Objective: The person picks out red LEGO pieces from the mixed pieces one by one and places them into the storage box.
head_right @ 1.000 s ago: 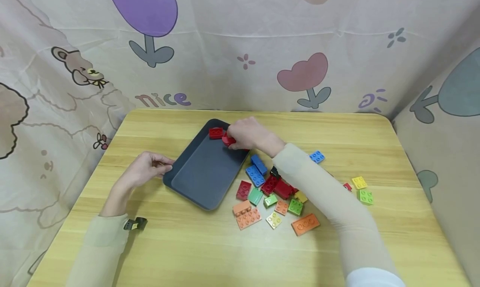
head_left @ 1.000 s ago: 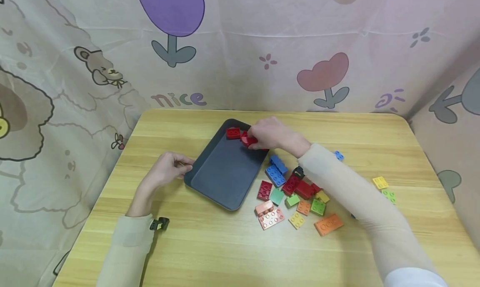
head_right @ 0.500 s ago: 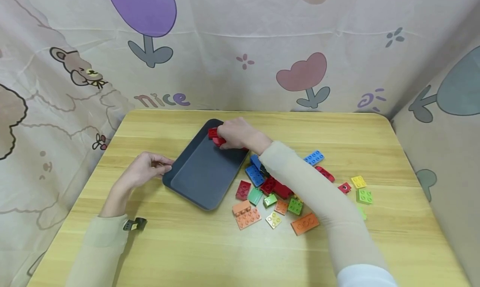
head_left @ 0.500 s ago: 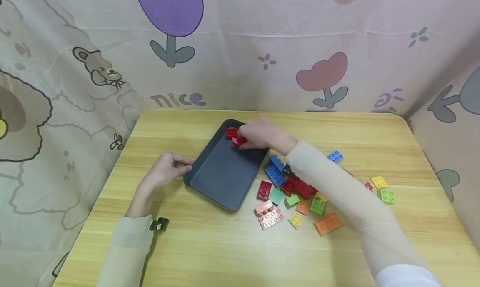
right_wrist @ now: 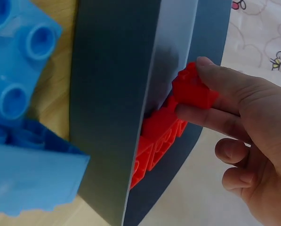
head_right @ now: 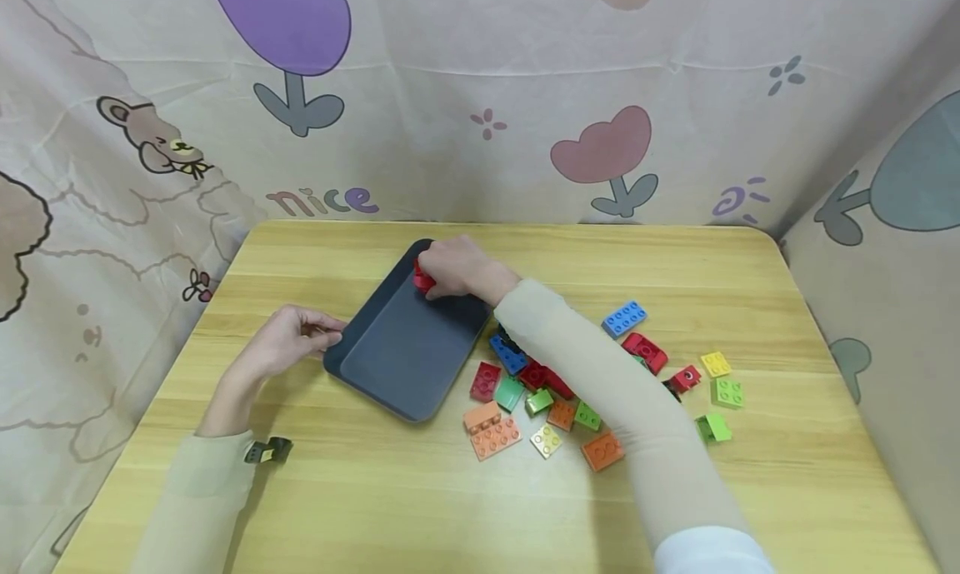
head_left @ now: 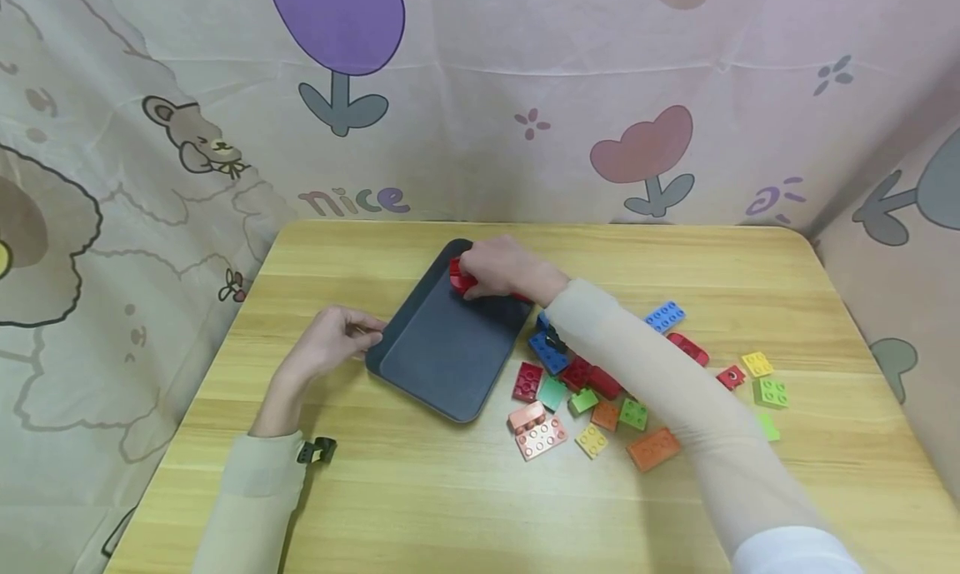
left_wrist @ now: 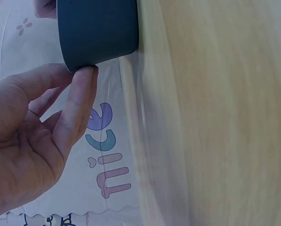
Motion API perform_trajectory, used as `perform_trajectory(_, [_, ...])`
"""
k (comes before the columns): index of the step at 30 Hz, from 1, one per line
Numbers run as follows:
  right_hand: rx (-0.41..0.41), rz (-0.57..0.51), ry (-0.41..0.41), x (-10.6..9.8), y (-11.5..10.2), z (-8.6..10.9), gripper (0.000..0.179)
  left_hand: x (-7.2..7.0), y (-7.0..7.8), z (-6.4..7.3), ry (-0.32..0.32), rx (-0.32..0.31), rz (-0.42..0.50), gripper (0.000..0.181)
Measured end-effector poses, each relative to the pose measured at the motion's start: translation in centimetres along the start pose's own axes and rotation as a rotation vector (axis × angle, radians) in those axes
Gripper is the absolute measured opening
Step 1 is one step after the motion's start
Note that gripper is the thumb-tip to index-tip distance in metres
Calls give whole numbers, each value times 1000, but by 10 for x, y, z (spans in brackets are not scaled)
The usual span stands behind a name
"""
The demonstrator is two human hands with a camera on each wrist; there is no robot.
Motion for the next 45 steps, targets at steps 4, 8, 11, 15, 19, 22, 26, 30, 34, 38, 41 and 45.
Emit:
perform_trajectory(4, [5,10,-17,4,-3,-6,34,0,0,0,-3,2,-2,23])
perform_trajectory(8, [3,19,-36,8,-6,-11,36,0,0,0,-4,8,-7,23])
perform_trajectory(11, [5,23,-51,9,-7,-12,37,0,0,0,-4,9,-9,23])
perform_trajectory(15, [2,37,-52,12,-11,-15,38,0,-1,0,-5,6,-9,23])
perform_trajectory(19, [17,51,-35,14,-13,-18,39,0,-1,1,-5,6,-10,24])
perform_trajectory(22, [32,51,-37,13,-14,-19,38,0,-1,1,-4,6,-9,23])
perform_trajectory(26, [44,54,-53,13,-16,-21,38,0,-1,1,-3,3,-6,23])
perform_trajectory(30, [51,54,-61,13,-16,-22,37,1,0,1,-3,1,-3,23])
perform_trajectory(34, [63,38,-60,14,-15,-24,35,1,1,0,0,4,8,23])
perform_trajectory(38, [76,38,-73,15,-14,-26,34,1,2,1,-2,2,14,24])
perform_trajectory(41, [89,31,-74,15,-14,-27,33,1,3,1,-4,-1,20,24])
perform_trajectory(45, [107,22,-73,17,-13,-30,32,1,3,1,-5,-4,27,25])
Point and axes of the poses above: each hand's wrist, its own z-axis away from the middle knuckle, its own x-axis out of the palm, y = z × x, the point moved 6 cm from there along -z, towards the middle knuckle, and after that the axes turned 6 degrees about y, right-handed, at the moved point
